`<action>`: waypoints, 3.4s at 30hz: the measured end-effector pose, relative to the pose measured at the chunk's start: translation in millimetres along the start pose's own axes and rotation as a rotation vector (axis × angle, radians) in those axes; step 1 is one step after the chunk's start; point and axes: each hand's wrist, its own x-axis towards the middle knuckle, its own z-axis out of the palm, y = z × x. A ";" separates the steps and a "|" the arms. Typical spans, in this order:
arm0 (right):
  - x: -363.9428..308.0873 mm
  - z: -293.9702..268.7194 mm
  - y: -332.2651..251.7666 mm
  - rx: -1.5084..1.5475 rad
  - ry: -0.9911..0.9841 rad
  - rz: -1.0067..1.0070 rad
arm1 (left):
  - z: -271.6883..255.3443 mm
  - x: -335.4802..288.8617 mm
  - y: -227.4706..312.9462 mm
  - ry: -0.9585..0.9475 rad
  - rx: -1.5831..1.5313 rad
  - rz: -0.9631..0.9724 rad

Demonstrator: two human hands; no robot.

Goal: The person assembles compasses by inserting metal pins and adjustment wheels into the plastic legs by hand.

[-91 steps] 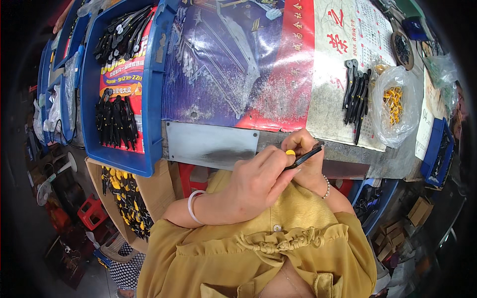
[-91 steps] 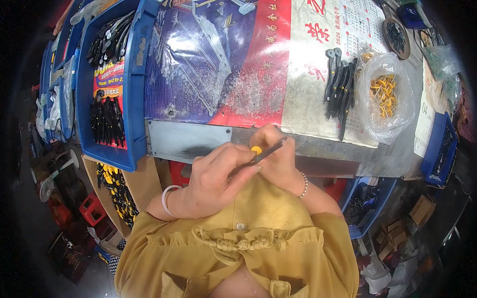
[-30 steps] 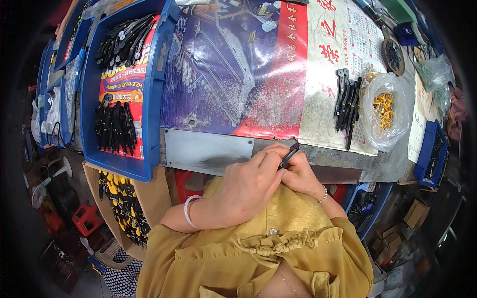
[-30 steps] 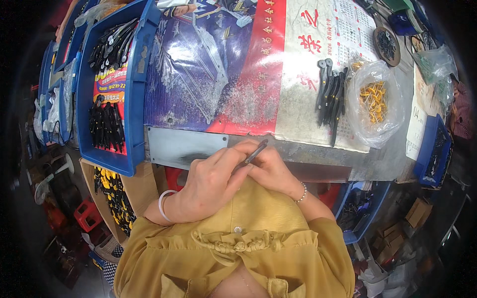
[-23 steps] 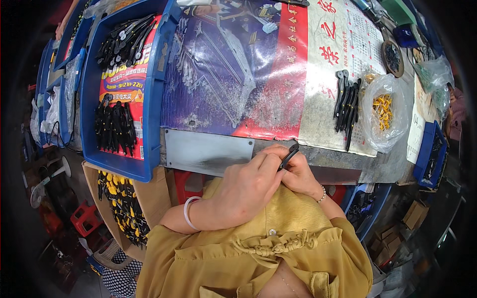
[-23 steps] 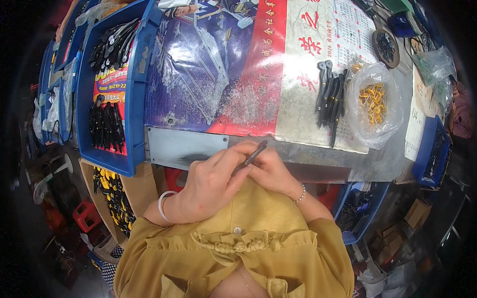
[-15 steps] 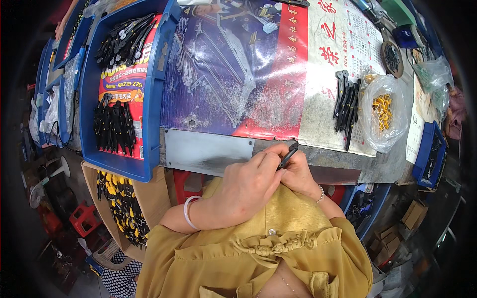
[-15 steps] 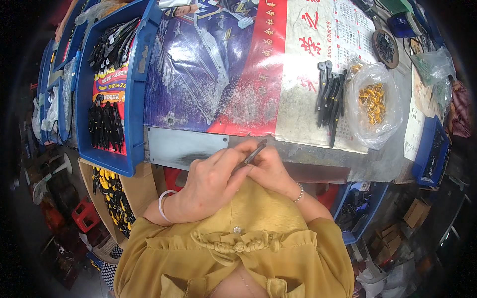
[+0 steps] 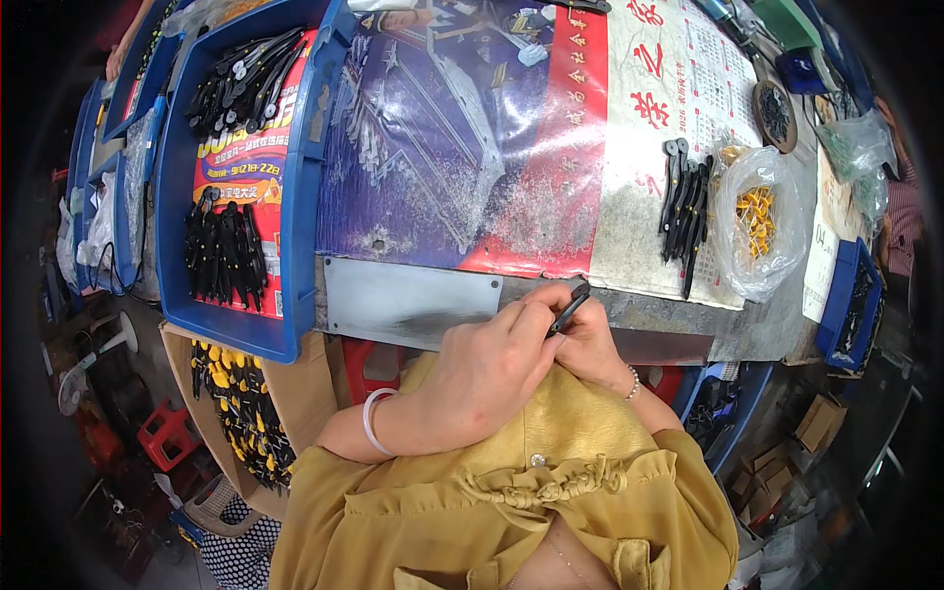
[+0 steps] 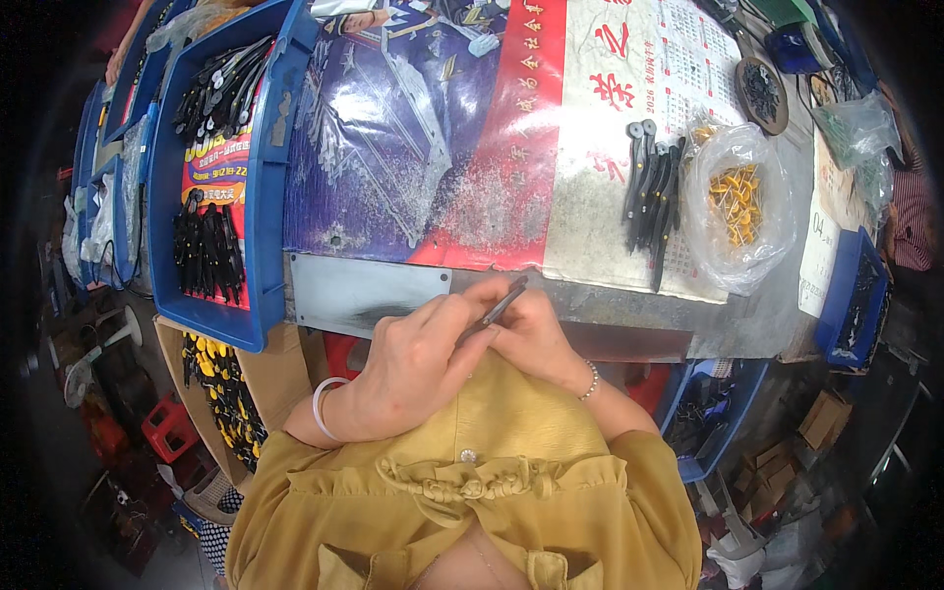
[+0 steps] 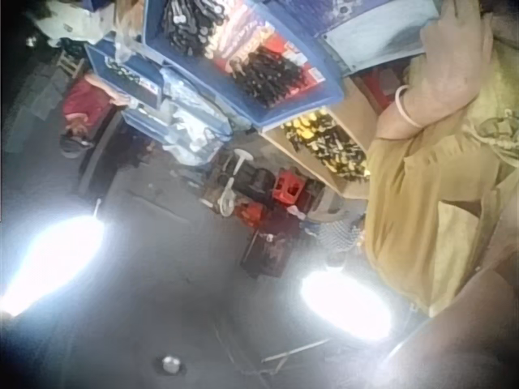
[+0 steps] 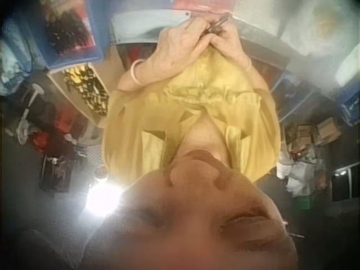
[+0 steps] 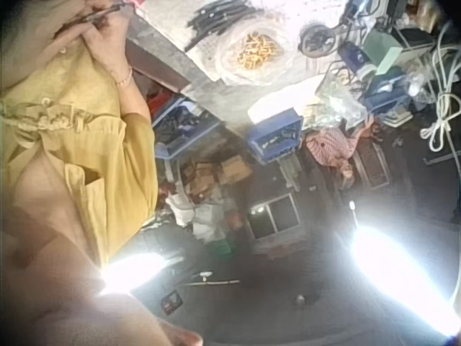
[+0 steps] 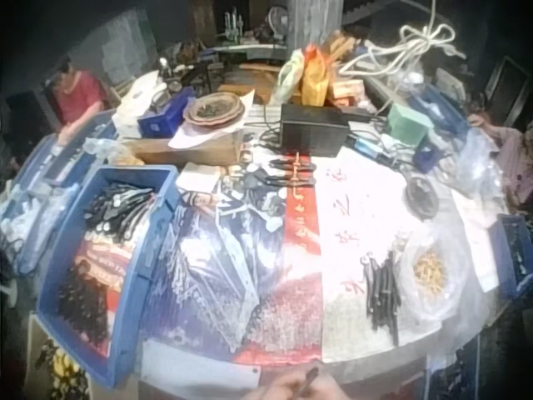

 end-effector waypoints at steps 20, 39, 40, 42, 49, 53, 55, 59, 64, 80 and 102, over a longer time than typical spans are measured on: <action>5.3 1.9 2.4 0.210 -0.019 0.099 | -0.3 4.1 -2.5 0.015 -0.014 0.030; 7.6 8.3 -3.2 0.235 0.071 -0.004 | -1.4 3.7 -1.9 0.012 -0.021 0.032; 7.0 10.0 -5.7 0.265 0.115 0.079 | -1.6 4.2 -1.7 0.020 -0.032 0.035; 6.3 10.0 -2.8 0.247 0.109 0.078 | -2.0 3.7 -1.3 0.027 -0.043 0.036; 8.0 9.4 4.3 0.194 0.069 0.055 | -2.1 4.0 -4.0 0.016 -0.032 0.016; 6.7 9.5 -3.1 0.222 0.083 0.067 | -1.5 7.6 -4.1 0.054 -0.051 0.026; 4.1 8.9 -16.6 0.112 0.130 0.079 | -2.8 10.4 -3.3 0.021 -0.034 0.031; 13.6 -0.7 -17.7 -0.345 0.024 -0.112 | -2.6 16.8 -20.7 0.003 0.005 0.027; 5.2 -4.6 -32.1 -0.603 0.003 -0.267 | -2.2 4.2 -37.2 0.030 -0.020 -0.103; -29.9 -98.1 -64.9 -0.694 0.702 -0.105 | -17.3 -2.3 -65.7 -0.071 -1.429 -0.482; 62.1 -110.2 -80.4 -1.605 0.089 0.017 | -34.9 -26.0 -67.1 -0.043 -1.386 -0.471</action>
